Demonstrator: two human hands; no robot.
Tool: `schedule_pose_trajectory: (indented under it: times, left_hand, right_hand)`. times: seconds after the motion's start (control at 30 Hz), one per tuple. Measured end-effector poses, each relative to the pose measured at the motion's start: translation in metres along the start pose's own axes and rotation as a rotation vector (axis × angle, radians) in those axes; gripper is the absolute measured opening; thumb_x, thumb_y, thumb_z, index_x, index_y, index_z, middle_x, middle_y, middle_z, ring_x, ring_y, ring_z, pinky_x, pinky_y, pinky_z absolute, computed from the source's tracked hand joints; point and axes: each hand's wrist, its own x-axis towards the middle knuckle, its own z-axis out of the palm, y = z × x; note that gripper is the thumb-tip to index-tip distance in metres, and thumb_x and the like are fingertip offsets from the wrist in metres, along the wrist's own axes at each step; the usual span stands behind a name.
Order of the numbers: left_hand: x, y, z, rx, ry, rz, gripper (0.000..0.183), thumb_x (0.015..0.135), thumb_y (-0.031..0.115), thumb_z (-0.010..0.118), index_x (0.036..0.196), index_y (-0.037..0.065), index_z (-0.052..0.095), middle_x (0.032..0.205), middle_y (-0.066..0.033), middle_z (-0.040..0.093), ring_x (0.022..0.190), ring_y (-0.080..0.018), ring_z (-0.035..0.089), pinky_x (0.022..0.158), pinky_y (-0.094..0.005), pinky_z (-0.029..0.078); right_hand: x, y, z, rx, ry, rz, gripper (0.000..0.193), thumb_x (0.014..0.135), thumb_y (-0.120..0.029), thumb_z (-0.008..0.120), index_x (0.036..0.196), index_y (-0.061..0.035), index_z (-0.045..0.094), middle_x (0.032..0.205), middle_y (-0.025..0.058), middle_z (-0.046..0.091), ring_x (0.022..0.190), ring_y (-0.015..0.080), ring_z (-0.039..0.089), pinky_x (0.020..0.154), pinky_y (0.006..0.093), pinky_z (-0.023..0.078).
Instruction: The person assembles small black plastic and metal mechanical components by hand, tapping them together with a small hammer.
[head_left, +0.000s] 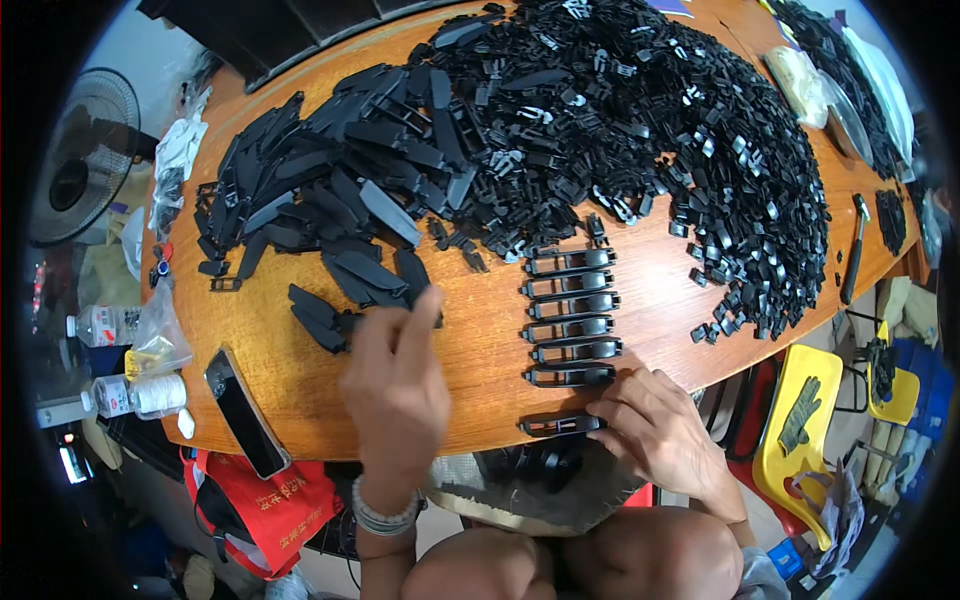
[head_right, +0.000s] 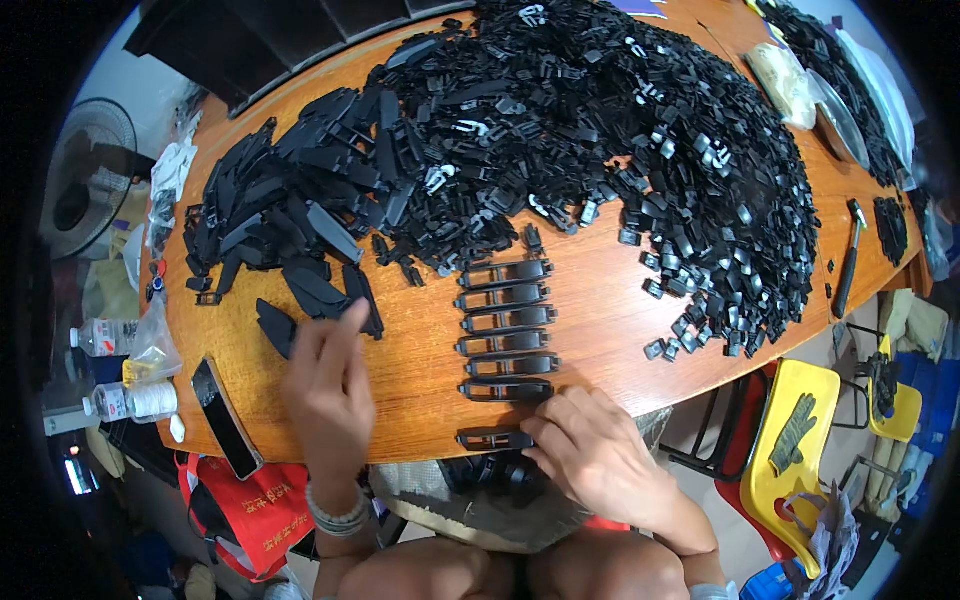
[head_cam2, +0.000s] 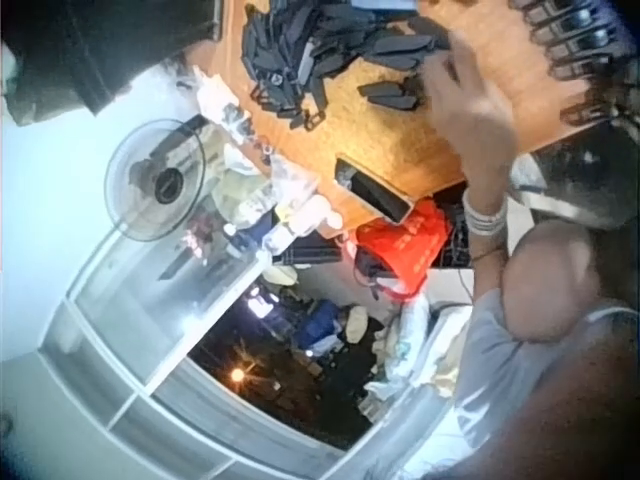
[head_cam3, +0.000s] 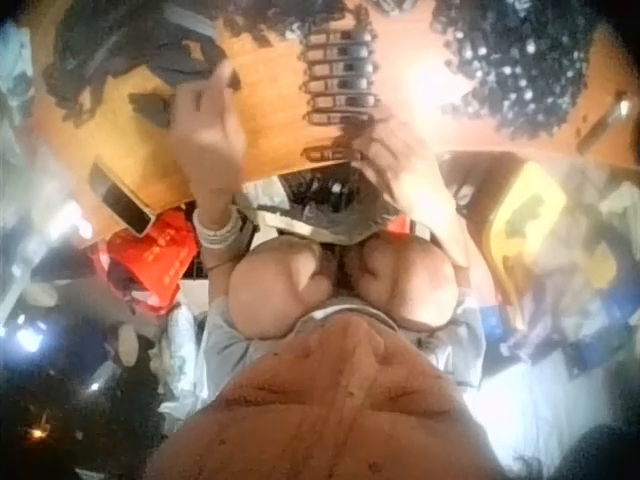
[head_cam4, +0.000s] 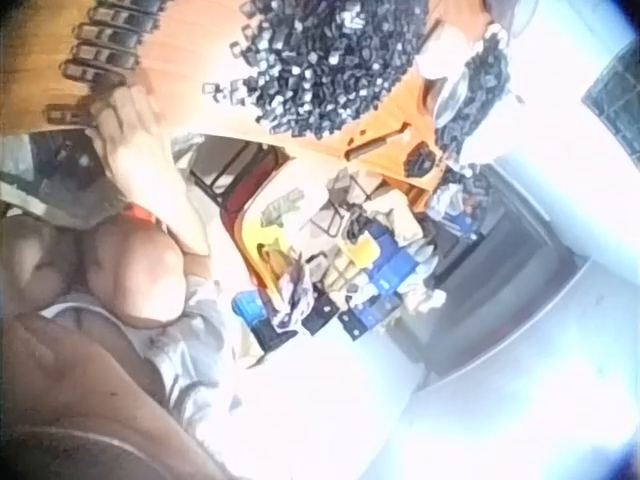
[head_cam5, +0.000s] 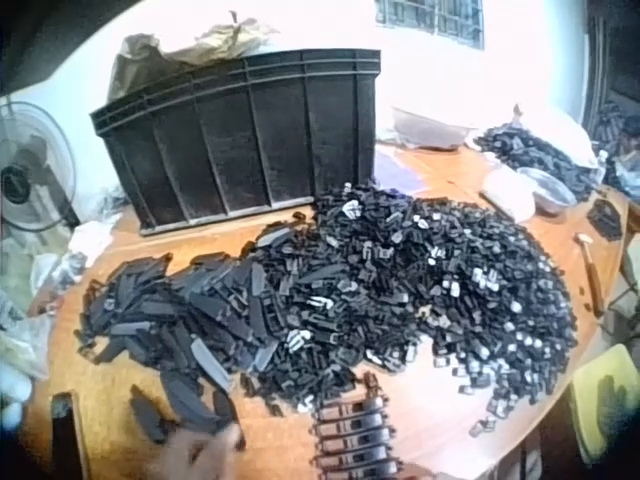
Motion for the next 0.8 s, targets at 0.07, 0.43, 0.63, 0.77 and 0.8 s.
schedule_pose_trajectory:
  times: [0.07,0.43,0.63,0.77,0.8]
  left_hand:
    - [0.012,-0.009,-0.001,0.273,-0.020,0.189,0.039,0.072,-0.005,0.058,0.111,0.003,0.059,0.085,-0.0110,0.048,0.077,-0.0279,0.050,0.067,-0.0377,0.042]
    - [0.009,-0.014,0.006,0.524,-0.140,0.091,0.014,0.084,0.012,0.062,0.081,0.004,0.050,0.081,-0.0117,0.045,0.079,-0.0282,0.049,0.070,-0.0385,0.039]
    - [0.006,-0.022,0.010,0.621,-0.029,0.094,0.019,0.085,0.014,0.062,0.076,0.003,0.050,0.075,-0.0107,0.046,0.072,-0.0264,0.051,0.061,-0.0388,0.043]
    - [-0.003,-0.006,0.009,0.317,-0.048,0.027,0.014,0.081,0.004,0.065,0.078,0.003,0.051,0.075,-0.0088,0.049,0.066,-0.0220,0.055,0.052,-0.0337,0.044]
    - [-0.009,0.004,0.003,0.105,-0.083,-0.075,0.013,0.081,-0.001,0.064,0.082,0.002,0.052,0.078,-0.0075,0.053,0.067,-0.0187,0.058,0.051,-0.0305,0.046]
  right_hand:
    - [-0.003,-0.001,-0.002,-0.153,-0.032,0.091,0.023,0.072,-0.010,0.072,0.090,0.0002,0.061,0.085,0.0103,0.054,0.076,0.0274,0.053,0.069,0.0367,0.043]
    - [-0.025,0.031,-0.019,-0.416,0.532,0.480,0.022,0.072,-0.001,0.071,0.092,-0.0009,0.063,0.081,0.0124,0.054,0.076,0.0298,0.052,0.069,0.0380,0.043]
    - [-0.020,0.038,-0.016,-0.410,0.512,0.495,0.022,0.070,-0.002,0.072,0.090,-0.0011,0.063,0.082,0.0112,0.052,0.084,0.0286,0.049,0.076,0.0377,0.041]
    - [-0.017,0.037,-0.009,-0.012,0.662,0.368,0.015,0.074,0.008,0.065,0.083,0.0008,0.056,0.094,0.0117,0.063,0.079,0.0197,0.059,0.066,0.0279,0.046]
    - [-0.020,0.031,-0.005,0.301,0.636,0.482,0.014,0.077,0.016,0.056,0.082,0.0034,0.053,0.098,0.0174,0.064,0.084,0.0173,0.062,0.078,0.0293,0.050]
